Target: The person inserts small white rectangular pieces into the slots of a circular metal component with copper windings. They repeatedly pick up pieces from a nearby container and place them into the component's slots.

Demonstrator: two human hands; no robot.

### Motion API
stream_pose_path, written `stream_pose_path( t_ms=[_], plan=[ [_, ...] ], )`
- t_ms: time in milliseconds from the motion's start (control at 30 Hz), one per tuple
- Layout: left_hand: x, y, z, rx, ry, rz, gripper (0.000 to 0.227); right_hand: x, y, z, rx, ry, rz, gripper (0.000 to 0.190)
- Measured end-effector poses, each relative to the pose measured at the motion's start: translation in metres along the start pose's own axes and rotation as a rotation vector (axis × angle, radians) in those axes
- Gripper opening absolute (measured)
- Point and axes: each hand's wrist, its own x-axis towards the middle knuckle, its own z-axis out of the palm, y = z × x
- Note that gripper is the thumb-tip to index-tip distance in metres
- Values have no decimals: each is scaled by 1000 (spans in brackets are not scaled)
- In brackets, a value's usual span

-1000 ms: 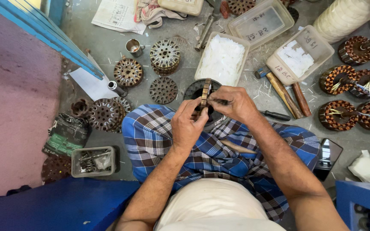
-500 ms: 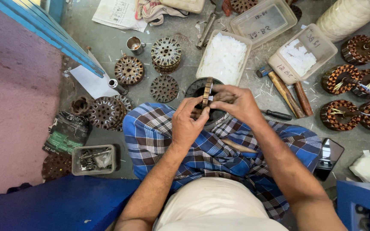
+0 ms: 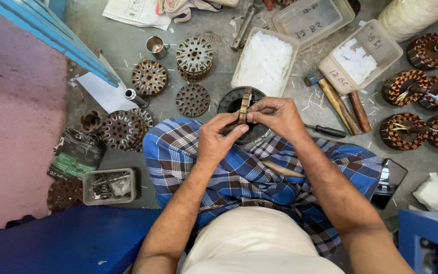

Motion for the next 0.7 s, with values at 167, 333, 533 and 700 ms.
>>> stream_pose_path(
  t_ms=[167,333,533,700],
  plan=[
    [1,-5,2,-172,-24,-149,43,-6,-4,5,-48,38,-102,14],
    [4,-6,-1,-109,-37,-55,42,-17,-8,8,-372,105,-471,14],
    [8,-2,-10,127,-63,150,41,-13,-18,3,-500,46,-568,20],
    [8,-3,-12,255,-64,255,45,-11,-27,-1,-721,36,-734,23]
  ],
)
